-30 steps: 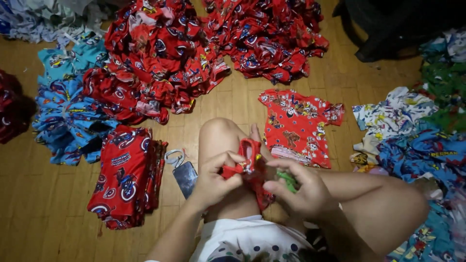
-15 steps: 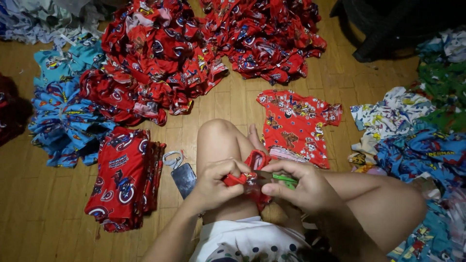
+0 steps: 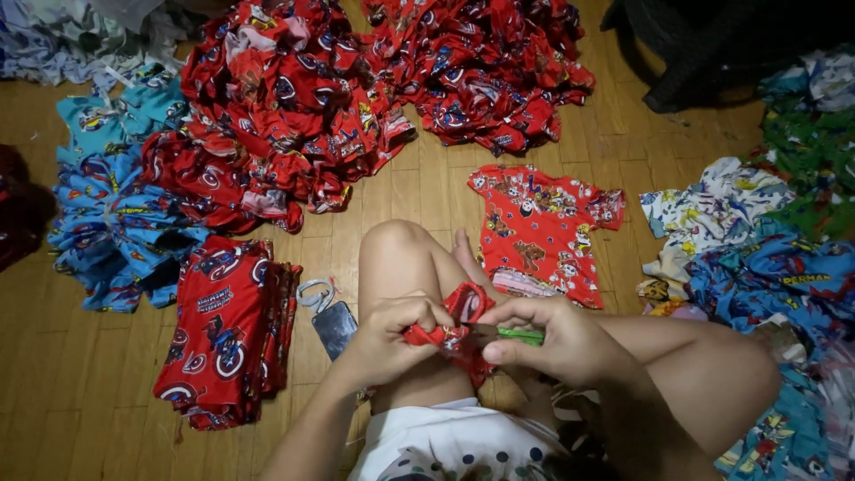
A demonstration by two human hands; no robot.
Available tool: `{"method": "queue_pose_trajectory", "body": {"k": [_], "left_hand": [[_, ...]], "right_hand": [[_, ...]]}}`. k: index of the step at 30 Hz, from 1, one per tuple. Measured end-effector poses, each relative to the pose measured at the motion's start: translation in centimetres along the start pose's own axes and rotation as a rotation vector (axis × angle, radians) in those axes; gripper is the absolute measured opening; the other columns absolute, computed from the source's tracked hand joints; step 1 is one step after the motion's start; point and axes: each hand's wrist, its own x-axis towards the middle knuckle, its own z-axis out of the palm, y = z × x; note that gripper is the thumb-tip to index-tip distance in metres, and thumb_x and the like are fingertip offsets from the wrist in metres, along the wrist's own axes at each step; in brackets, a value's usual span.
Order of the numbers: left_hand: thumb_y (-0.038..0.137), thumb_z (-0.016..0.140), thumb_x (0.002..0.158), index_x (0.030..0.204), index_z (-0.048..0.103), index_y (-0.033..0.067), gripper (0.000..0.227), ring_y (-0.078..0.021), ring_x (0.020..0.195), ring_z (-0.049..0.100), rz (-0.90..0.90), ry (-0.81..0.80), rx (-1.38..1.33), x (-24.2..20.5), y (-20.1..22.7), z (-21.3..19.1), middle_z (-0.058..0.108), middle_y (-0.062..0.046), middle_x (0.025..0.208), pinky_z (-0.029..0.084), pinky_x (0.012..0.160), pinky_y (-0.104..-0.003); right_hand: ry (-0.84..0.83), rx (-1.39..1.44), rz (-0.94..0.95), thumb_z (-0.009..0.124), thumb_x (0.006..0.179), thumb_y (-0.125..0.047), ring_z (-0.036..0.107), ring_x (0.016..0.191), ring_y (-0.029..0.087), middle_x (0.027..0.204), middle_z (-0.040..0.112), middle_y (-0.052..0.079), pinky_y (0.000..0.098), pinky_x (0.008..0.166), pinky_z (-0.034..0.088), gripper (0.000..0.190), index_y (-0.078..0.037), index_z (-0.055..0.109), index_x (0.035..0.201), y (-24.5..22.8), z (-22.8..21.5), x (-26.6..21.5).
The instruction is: Sorting, trimming loose threads with scissors, and folding small printed garments in a factory setting.
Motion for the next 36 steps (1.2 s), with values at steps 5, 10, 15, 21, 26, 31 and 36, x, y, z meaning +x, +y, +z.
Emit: {"method": "queue_pose_trajectory", "body": {"k": [5, 10, 15, 21, 26, 31, 36], "left_hand": [[-0.002, 0.079, 0.081, 0.067, 0.053, 0.0095, 0.031, -0.0302, 0.062, 0.066, 0.189, 0.046, 0.012, 0.4, -0.9, 0.3, 0.079, -0.011, 0.082, 0.053, 0.060, -0.035], [-0.005, 0.078, 0.078, 0.068, 0.053, 0.0086, 0.030, -0.0282, 0.060, 0.064, 0.159, 0.055, -0.009, 0.2, -1.0, 0.3, 0.079, -0.012, 0.082, 0.052, 0.059, -0.035], [-0.006, 0.077, 0.077, 0.068, 0.053, 0.0091, 0.030, -0.0268, 0.060, 0.065, 0.138, 0.048, -0.025, 0.3, -0.7, 0.3, 0.080, -0.012, 0.084, 0.051, 0.058, -0.035], [-0.006, 0.076, 0.077, 0.068, 0.052, 0.0088, 0.029, -0.0249, 0.058, 0.063, 0.112, 0.051, -0.031, 0.2, -0.7, 0.2, 0.080, -0.014, 0.085, 0.050, 0.056, -0.035], [-0.002, 0.074, 0.079, 0.078, 0.057, 0.0073, 0.019, -0.0341, 0.068, 0.071, 0.210, -0.225, -0.093, 1.8, 2.6, -1.2, 0.078, -0.017, 0.091, 0.054, 0.062, -0.040], [0.060, 0.070, 0.076, 0.100, 0.064, 0.0104, 0.055, -0.0303, 0.078, 0.056, 0.105, -0.787, 0.524, 5.2, 5.3, -0.7, 0.064, -0.009, 0.084, 0.033, 0.078, -0.052], [0.092, 0.051, 0.069, 0.102, 0.066, 0.0194, 0.081, -0.0366, 0.104, 0.062, 0.234, -0.313, 1.343, 8.5, 6.3, -1.9, 0.064, -0.009, 0.113, 0.023, 0.094, -0.084]], "right_hand": [[-0.052, -0.301, -0.184, 0.088, 0.082, -0.024, 0.075, 0.077, 0.019, 0.087, 0.085, 0.014, 0.0385, 0.070, 0.062, 0.041, 0.000, 0.078, 0.113, 0.5, -0.5, 0.5], [-0.012, -0.277, -0.168, 0.089, 0.080, -0.021, 0.070, 0.077, 0.014, 0.082, 0.084, 0.009, 0.0350, 0.073, 0.060, 0.040, -0.001, 0.079, 0.113, -0.2, 0.2, 0.4], [-0.015, -0.262, -0.178, 0.088, 0.081, -0.020, 0.069, 0.076, 0.012, 0.082, 0.084, 0.008, 0.0349, 0.073, 0.061, 0.037, -0.003, 0.080, 0.113, 0.8, -0.1, 0.7], [0.081, -0.246, -0.333, 0.082, 0.086, -0.016, 0.069, 0.072, 0.015, 0.082, 0.083, 0.011, 0.0338, 0.068, 0.056, 0.024, -0.003, 0.082, 0.106, 0.6, -1.1, 1.6], [-0.210, -0.437, -0.603, 0.091, 0.077, -0.022, 0.074, 0.063, 0.025, 0.082, 0.080, 0.012, 0.0397, 0.054, 0.054, 0.030, -0.009, 0.081, 0.102, -1.6, -1.5, 1.8], [-0.538, -0.448, -0.626, 0.082, 0.078, -0.004, 0.056, 0.054, 0.016, 0.073, 0.071, 0.004, 0.0296, 0.050, 0.044, 0.010, -0.004, 0.073, 0.084, -9.1, -3.7, -2.0], [0.150, -1.096, 0.089, 0.094, 0.060, -0.044, 0.077, 0.064, 0.010, 0.081, 0.087, -0.013, 0.0267, 0.062, 0.059, 0.039, -0.038, 0.087, 0.099, -13.2, -4.3, -5.2]]}}
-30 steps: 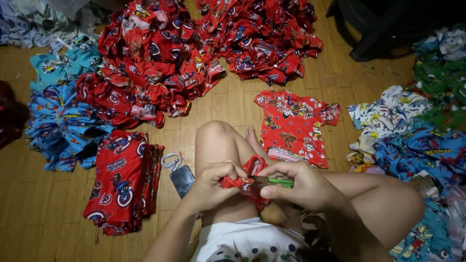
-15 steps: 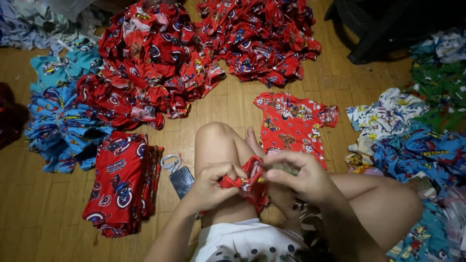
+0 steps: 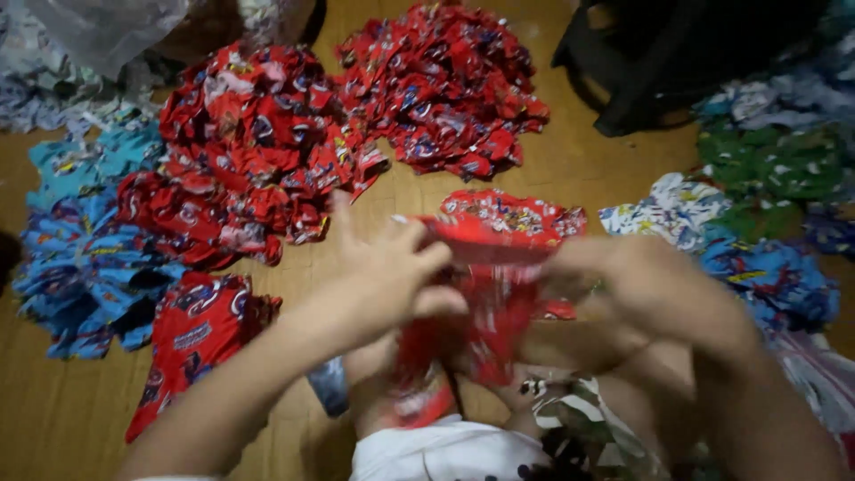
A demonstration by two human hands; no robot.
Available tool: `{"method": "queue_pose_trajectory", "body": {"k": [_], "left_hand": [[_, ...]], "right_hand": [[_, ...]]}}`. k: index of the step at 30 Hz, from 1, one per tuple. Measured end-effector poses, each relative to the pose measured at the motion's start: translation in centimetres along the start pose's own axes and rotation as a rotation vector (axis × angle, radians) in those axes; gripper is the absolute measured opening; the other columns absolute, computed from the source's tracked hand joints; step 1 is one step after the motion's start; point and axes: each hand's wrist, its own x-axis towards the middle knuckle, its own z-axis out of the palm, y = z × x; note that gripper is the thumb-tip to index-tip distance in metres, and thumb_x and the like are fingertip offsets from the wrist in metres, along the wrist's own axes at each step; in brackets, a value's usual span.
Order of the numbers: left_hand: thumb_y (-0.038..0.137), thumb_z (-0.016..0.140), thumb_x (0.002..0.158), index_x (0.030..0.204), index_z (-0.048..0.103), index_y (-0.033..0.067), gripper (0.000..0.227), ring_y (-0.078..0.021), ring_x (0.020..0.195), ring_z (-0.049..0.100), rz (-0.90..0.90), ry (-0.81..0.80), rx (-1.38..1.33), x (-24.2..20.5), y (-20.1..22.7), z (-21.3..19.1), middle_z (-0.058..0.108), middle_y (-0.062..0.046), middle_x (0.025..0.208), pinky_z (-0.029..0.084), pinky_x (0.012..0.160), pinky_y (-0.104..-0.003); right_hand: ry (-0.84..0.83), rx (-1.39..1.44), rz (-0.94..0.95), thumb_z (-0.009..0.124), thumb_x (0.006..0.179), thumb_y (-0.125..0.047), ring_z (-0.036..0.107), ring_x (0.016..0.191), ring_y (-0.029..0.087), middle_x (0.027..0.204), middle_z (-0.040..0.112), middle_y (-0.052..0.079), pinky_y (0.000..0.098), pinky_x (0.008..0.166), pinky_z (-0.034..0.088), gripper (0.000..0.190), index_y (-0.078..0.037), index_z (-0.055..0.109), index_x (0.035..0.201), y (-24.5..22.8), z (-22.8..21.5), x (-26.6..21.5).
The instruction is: Sorting, trimming loose threads with scissors, and folding small printed garments in a factory setting.
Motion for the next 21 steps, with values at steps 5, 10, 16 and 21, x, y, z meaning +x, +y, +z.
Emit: {"method": "queue_pose_trajectory", "body": {"k": [5, 10, 16, 21], "left_hand": [[0.031, 0.062, 0.092, 0.095, 0.073, 0.0230, 0.014, -0.0305, 0.096, 0.060, -0.089, -0.039, -0.213, 0.0, -2.5, -5.2, 0.056, -0.008, 0.100, -0.007, 0.088, -0.101], [0.024, 0.066, 0.089, 0.094, 0.076, 0.0256, 0.012, -0.0264, 0.098, 0.059, 0.035, 0.081, -0.236, 2.0, -2.8, -6.6, 0.058, -0.004, 0.096, -0.010, 0.096, -0.096], [0.027, 0.063, 0.096, 0.086, 0.070, 0.0135, 0.018, -0.0314, 0.078, 0.054, 0.144, 0.085, -0.343, 4.9, -4.6, 0.1, 0.054, -0.010, 0.088, 0.018, 0.082, -0.072], [0.034, 0.064, 0.094, 0.101, 0.074, 0.0251, 0.015, -0.0299, 0.105, 0.057, 0.258, 0.117, -0.388, 9.1, -0.6, -1.3, 0.062, -0.002, 0.109, 0.014, 0.097, -0.090]], "right_hand": [[0.523, -0.247, -0.073, 0.080, 0.074, -0.013, 0.066, 0.064, 0.025, 0.086, 0.076, 0.000, 0.0378, 0.060, 0.050, 0.034, -0.019, 0.075, 0.107, 4.7, -2.3, -1.1], [0.683, -0.204, -0.198, 0.077, 0.080, -0.006, 0.064, 0.064, 0.020, 0.093, 0.074, 0.002, 0.0342, 0.060, 0.048, 0.030, -0.009, 0.074, 0.109, 3.5, -3.0, -1.9], [0.544, -0.305, -0.036, 0.074, 0.077, -0.014, 0.065, 0.071, 0.026, 0.094, 0.072, -0.005, 0.0389, 0.065, 0.050, 0.030, -0.020, 0.072, 0.107, 6.9, -0.8, 0.8], [0.426, 0.059, -0.243, 0.087, 0.072, -0.022, 0.071, 0.078, 0.020, 0.103, 0.078, 0.005, 0.0328, 0.069, 0.054, 0.049, -0.007, 0.073, 0.116, 5.4, -0.6, 2.9]]}}
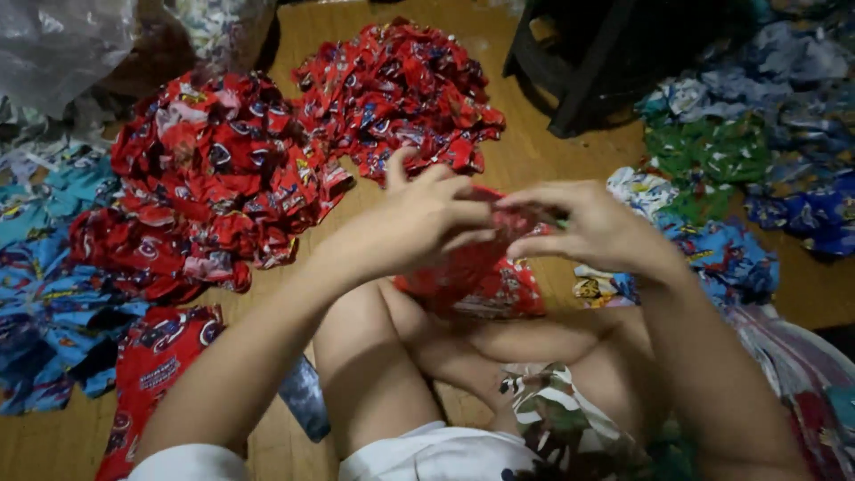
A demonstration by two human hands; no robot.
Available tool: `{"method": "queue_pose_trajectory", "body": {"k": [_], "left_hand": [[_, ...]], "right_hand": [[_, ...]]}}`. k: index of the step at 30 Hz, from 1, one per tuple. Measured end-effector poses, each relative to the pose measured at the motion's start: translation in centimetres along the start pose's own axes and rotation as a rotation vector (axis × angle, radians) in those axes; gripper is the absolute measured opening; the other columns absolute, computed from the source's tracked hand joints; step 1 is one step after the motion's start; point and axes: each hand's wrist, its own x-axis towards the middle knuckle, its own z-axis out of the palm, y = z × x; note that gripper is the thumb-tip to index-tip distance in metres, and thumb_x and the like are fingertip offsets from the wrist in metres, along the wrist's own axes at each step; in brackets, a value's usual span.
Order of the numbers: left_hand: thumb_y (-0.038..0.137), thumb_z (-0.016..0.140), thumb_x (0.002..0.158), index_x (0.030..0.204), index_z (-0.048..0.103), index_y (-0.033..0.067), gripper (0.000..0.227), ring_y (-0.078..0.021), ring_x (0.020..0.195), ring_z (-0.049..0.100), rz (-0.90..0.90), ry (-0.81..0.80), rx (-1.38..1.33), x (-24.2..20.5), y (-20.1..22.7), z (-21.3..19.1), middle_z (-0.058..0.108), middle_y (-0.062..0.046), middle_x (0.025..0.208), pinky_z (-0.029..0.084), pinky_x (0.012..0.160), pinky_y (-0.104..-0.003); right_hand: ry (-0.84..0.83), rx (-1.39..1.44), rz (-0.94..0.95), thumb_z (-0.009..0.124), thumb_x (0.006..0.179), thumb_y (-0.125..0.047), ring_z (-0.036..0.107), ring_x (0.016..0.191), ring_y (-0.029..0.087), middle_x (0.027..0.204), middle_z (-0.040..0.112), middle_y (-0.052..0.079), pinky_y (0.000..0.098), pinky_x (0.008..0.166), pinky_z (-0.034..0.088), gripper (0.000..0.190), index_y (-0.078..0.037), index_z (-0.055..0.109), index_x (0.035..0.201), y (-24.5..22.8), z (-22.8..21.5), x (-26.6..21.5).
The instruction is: Sorting, trimming loose threads with scissors, and folding small printed garments in a factory setting.
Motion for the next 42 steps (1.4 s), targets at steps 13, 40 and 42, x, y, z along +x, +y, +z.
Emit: {"method": "queue_pose_trajectory", "body": {"k": [13, 40, 42], "left_hand": [[0.057, 0.057, 0.100, 0.080, 0.072, 0.0256, 0.040, -0.0149, 0.095, 0.064, 0.111, -0.017, -0.082, 0.6, -2.1, -1.5, 0.072, 0.002, 0.079, 0.014, 0.110, -0.064], [0.011, 0.081, 0.072, 0.152, 0.047, 0.0087, 0.086, -0.0203, 0.088, 0.059, -0.395, 1.001, -1.306, -27.2, -4.3, 6.8, 0.063, -0.001, 0.083, 0.050, 0.098, -0.044], [0.008, 0.080, 0.072, 0.151, 0.048, 0.0090, 0.085, -0.0195, 0.085, 0.058, -0.375, 1.013, -1.354, -29.0, -4.3, 8.5, 0.062, -0.002, 0.083, 0.048, 0.092, -0.042]], "right_hand": [[-0.021, 0.099, 0.026, 0.081, 0.079, -0.011, 0.073, 0.062, 0.030, 0.066, 0.075, 0.015, 0.0434, 0.064, 0.054, 0.008, -0.006, 0.078, 0.085, 2.2, -6.3, -5.4], [-0.169, 0.694, -0.482, 0.070, 0.081, -0.009, 0.065, 0.079, 0.029, 0.101, 0.064, 0.011, 0.0372, 0.071, 0.053, 0.026, -0.004, 0.059, 0.104, -13.5, 15.7, -2.5], [-0.226, 0.686, -0.474, 0.070, 0.078, 0.002, 0.065, 0.073, 0.032, 0.096, 0.065, 0.010, 0.0383, 0.067, 0.053, 0.027, -0.005, 0.058, 0.100, -13.9, 17.0, -2.6]]}}
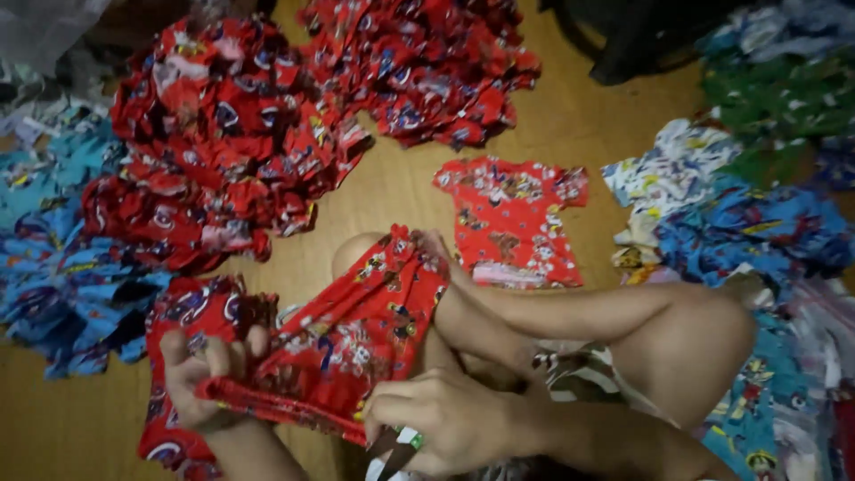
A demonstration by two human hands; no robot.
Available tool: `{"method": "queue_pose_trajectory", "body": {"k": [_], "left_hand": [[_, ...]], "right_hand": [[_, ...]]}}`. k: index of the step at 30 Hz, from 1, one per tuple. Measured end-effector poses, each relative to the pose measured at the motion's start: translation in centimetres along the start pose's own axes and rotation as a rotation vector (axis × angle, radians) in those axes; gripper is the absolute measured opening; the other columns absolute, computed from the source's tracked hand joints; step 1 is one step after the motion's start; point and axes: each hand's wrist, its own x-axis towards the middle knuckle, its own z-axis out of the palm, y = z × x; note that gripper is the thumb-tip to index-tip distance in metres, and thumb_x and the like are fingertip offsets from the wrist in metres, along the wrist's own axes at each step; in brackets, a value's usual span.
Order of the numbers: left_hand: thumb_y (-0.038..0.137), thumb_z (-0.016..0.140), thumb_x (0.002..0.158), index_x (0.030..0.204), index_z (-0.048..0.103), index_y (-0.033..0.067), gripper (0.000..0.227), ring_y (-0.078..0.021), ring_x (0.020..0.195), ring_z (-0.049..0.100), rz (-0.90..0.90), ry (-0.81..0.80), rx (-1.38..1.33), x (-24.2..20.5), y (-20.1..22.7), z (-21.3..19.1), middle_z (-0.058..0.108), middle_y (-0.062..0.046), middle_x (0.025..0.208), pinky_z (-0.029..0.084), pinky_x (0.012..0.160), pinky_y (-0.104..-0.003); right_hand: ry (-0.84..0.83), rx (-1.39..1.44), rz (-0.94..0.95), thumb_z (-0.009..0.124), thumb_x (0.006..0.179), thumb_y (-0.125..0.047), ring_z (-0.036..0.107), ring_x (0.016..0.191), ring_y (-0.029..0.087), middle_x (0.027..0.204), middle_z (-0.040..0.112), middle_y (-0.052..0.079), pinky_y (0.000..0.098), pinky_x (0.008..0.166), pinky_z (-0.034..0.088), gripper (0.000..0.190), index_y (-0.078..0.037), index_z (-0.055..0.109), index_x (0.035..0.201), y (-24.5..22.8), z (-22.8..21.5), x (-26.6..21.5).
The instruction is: Sorting, trimming loose threads with scissors, and folding small printed garments in a factory setting.
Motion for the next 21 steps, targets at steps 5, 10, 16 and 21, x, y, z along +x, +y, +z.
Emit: {"method": "queue_pose_trajectory", "body": {"k": [5, 10, 16, 21], "left_hand": [[-0.009, 0.069, 0.072, 0.148, 0.058, 0.0112, 0.079, -0.0143, 0.067, 0.049, 0.072, -0.096, -0.383, -2.2, -2.3, -2.4, 0.058, -0.005, 0.083, 0.042, 0.058, -0.029], [0.000, 0.077, 0.080, 0.134, 0.056, 0.0037, 0.057, -0.0294, 0.101, 0.067, -0.100, 0.222, 0.589, 7.5, -10.4, 8.2, 0.066, -0.017, 0.118, 0.052, 0.087, -0.037], [0.034, 0.079, 0.091, 0.124, 0.067, 0.0168, 0.040, -0.0209, 0.103, 0.068, 0.325, -0.077, 1.517, 9.8, -20.7, 7.4, 0.073, -0.001, 0.109, 0.032, 0.113, -0.054], [0.050, 0.073, 0.095, 0.119, 0.069, 0.0205, 0.039, -0.0235, 0.111, 0.070, -0.029, 0.135, 1.457, 2.2, -11.7, 6.6, 0.076, -0.001, 0.110, 0.048, 0.105, -0.044]], "right_hand": [[0.058, 0.063, 0.114, 0.074, 0.085, -0.004, 0.071, 0.079, 0.024, 0.103, 0.073, 0.007, 0.0334, 0.068, 0.055, 0.021, -0.004, 0.063, 0.102, 1.9, -0.8, -1.3], [0.390, 0.025, 0.485, 0.070, 0.083, -0.004, 0.069, 0.088, 0.021, 0.096, 0.073, 0.008, 0.0318, 0.081, 0.055, 0.021, -0.009, 0.068, 0.104, 16.4, -2.4, -7.1], [0.555, 0.268, 0.901, 0.078, 0.092, -0.033, 0.055, 0.070, 0.025, 0.081, 0.060, 0.016, 0.0354, 0.063, 0.039, 0.048, 0.003, 0.064, 0.121, 28.1, -3.8, -6.7], [0.442, 0.552, 1.038, 0.081, 0.090, -0.039, 0.038, 0.033, 0.006, 0.052, 0.043, 0.001, 0.0193, 0.028, 0.025, 0.047, 0.000, 0.069, 0.112, 28.9, -2.7, -3.9]]}}
